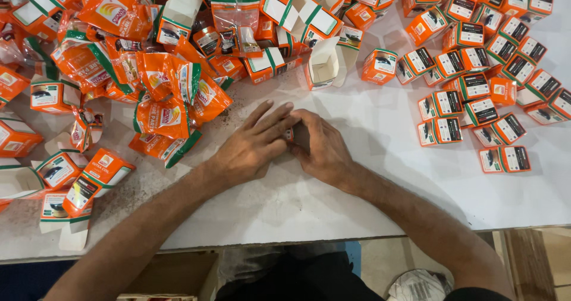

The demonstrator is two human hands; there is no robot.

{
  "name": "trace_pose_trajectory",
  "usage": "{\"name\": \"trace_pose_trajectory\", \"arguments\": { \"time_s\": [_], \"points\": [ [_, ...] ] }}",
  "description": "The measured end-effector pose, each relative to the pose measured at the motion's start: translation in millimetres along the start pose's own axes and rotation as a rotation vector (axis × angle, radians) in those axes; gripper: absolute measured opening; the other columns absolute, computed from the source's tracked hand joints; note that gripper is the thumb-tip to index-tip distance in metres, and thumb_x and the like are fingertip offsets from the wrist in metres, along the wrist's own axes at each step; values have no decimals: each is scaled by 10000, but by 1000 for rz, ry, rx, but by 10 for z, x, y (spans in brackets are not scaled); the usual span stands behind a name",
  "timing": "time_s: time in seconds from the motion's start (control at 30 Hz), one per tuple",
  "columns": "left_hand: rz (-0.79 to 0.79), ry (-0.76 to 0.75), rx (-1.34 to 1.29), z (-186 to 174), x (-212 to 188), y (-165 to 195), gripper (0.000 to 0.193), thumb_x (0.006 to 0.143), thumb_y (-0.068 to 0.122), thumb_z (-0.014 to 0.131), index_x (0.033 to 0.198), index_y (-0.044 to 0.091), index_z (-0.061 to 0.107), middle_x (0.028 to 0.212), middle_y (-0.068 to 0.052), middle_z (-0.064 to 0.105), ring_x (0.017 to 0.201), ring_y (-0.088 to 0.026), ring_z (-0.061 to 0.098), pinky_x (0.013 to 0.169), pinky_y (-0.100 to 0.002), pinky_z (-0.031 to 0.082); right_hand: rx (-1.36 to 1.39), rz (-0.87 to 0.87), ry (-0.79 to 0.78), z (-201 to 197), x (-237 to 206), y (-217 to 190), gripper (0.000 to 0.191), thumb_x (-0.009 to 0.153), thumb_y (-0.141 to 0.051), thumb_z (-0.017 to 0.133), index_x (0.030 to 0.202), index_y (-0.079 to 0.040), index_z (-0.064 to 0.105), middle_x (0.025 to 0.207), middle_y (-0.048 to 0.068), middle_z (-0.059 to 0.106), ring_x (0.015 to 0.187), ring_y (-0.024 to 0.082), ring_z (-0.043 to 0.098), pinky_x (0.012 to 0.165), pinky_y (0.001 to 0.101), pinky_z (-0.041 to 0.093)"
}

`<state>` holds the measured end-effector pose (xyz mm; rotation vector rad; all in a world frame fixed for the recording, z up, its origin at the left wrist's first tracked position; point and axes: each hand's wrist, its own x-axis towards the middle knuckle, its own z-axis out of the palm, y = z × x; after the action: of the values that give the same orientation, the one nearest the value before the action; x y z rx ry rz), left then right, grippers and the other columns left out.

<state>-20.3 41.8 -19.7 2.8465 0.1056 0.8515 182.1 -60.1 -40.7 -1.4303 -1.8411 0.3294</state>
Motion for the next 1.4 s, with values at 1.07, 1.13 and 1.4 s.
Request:
{"name": "trace_pose_trajectory", "arguments": {
  "time_s": [1.07,1.13,1.4],
  "points": [
    [-286,27,92,534,751,-201,468,829,145,764,1211,75,503,1032,-166,624,848,-350,688,655,-480,551,-134,-8,271,-675,-22,39,815,949,-291,786,1530,56,331,1493,268,470,1368,421,502,1102,483,475],
    [-255,43,-2,519,588,-79,454,795,105,750,1171,78,496,1066,-170,606,895,-365,684,712,-484,564,202,-1,191,-572,-2,93,888,924,-181,768,1570,46,203,1510,248,456,1359,390,517,1121,486,445],
    [-179,152,-69,-119,-252,623,526,852,16,659,1352,-45,508,1322,-245,578,1031,-395,691,860,-444,583,296,237,-43,-217,-78,25,572,892,-136,795,1370,-7,507,1226,147,718,1137,248,695,951,359,563]
  ]
}}
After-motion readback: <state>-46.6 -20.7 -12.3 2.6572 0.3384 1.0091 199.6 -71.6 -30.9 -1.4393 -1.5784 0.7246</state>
